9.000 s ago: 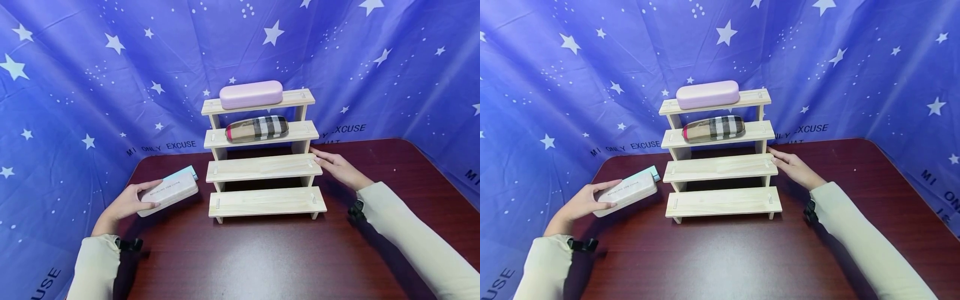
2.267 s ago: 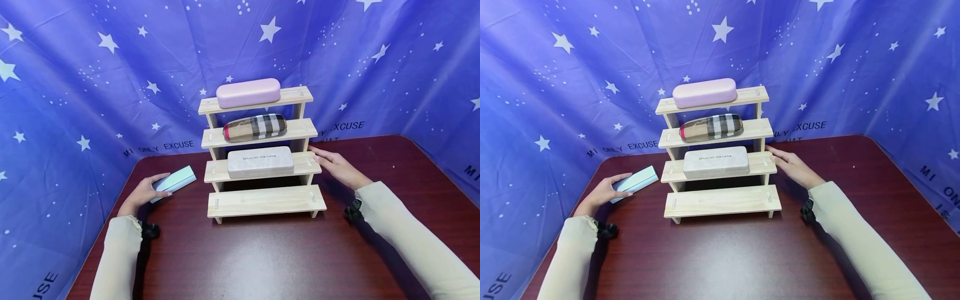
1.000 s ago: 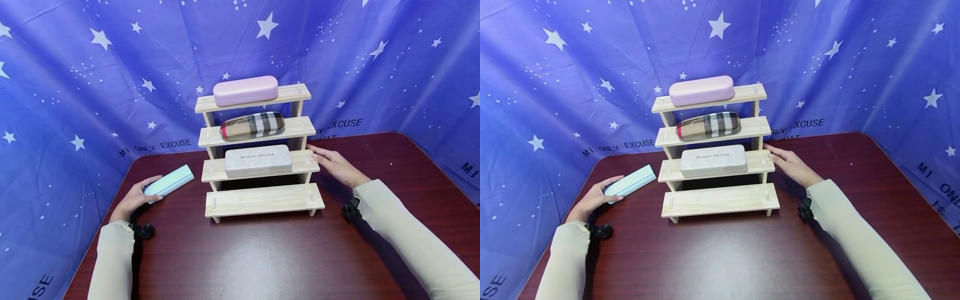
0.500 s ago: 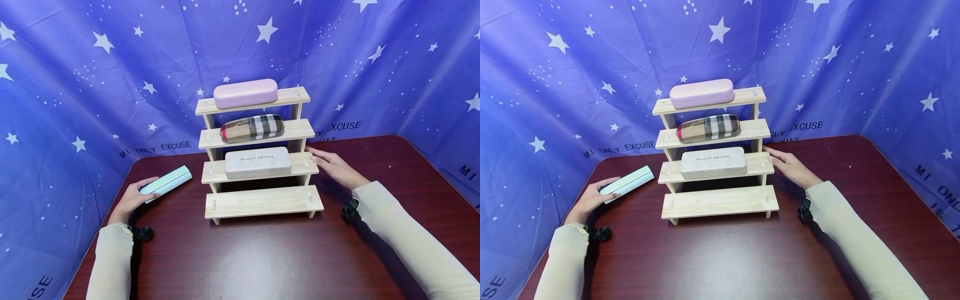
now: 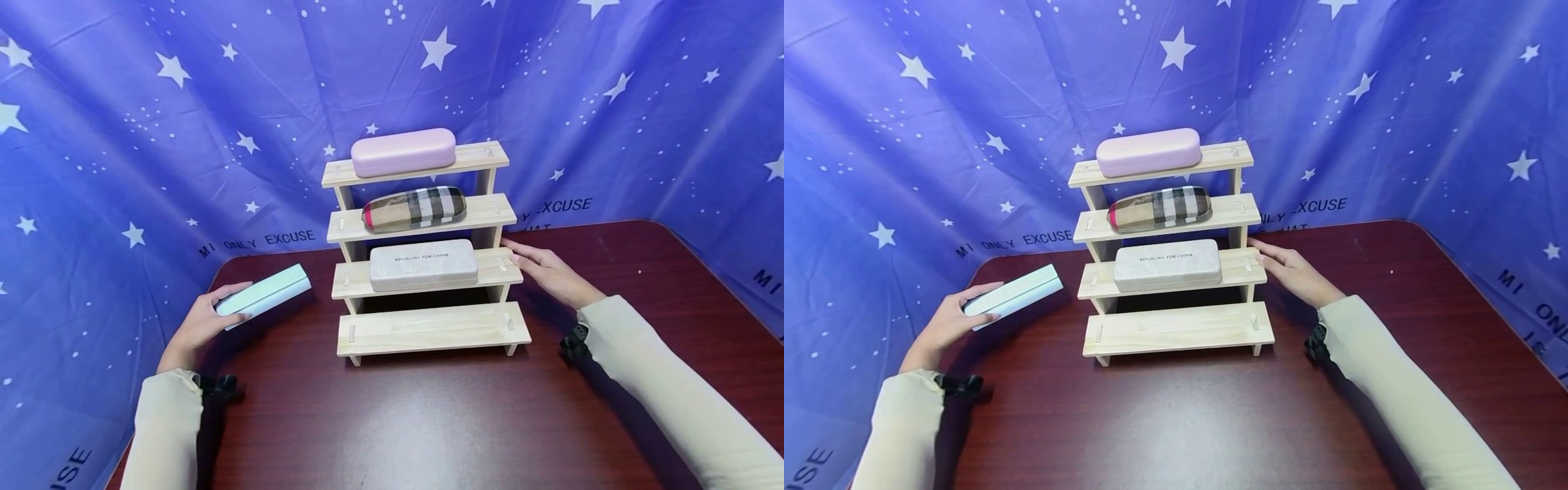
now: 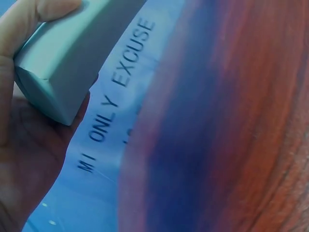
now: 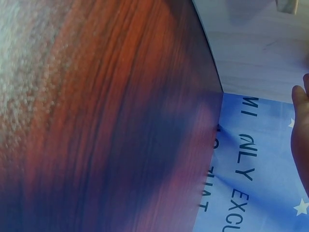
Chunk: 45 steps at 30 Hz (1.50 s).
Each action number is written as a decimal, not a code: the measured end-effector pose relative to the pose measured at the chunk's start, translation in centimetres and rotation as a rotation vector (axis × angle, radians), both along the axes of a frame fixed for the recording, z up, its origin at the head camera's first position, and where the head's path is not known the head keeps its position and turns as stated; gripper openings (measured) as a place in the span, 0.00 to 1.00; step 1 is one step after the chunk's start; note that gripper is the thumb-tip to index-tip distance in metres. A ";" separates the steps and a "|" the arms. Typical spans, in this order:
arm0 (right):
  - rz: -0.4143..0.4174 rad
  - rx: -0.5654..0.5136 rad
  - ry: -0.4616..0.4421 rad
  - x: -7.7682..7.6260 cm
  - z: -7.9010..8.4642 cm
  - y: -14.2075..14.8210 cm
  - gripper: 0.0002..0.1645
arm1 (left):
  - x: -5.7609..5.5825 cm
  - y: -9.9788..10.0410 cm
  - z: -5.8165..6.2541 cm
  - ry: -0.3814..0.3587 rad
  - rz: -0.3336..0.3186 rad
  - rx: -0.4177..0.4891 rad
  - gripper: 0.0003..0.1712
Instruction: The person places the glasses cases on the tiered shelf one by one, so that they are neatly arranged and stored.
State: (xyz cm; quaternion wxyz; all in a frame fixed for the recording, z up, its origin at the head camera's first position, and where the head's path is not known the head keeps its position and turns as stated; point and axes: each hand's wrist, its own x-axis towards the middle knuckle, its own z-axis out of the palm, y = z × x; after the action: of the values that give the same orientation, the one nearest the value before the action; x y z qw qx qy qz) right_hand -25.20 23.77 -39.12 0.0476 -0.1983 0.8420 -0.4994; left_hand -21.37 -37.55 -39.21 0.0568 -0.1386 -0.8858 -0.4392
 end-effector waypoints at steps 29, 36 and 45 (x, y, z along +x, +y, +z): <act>0.016 -0.015 -0.005 0.1 0.2 0.0 0.31 | 3.6 8.2 9.2 0.272 -0.285 -0.045 0.36; 0.020 -0.017 -0.002 0.1 0.1 0.0 0.31 | 2.1 8.8 7.4 0.281 -0.358 -0.031 0.39; 0.019 -0.024 -0.007 0.1 0.1 0.1 0.32 | 1.9 11.6 5.9 0.261 -0.495 0.027 0.38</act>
State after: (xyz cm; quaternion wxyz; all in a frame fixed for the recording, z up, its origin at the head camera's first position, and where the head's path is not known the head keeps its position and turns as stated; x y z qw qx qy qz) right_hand -25.12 23.84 -39.00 0.0528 -0.2050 0.8338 -0.5099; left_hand -19.44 -25.92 -33.30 0.0633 -0.4052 -0.8044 -0.4299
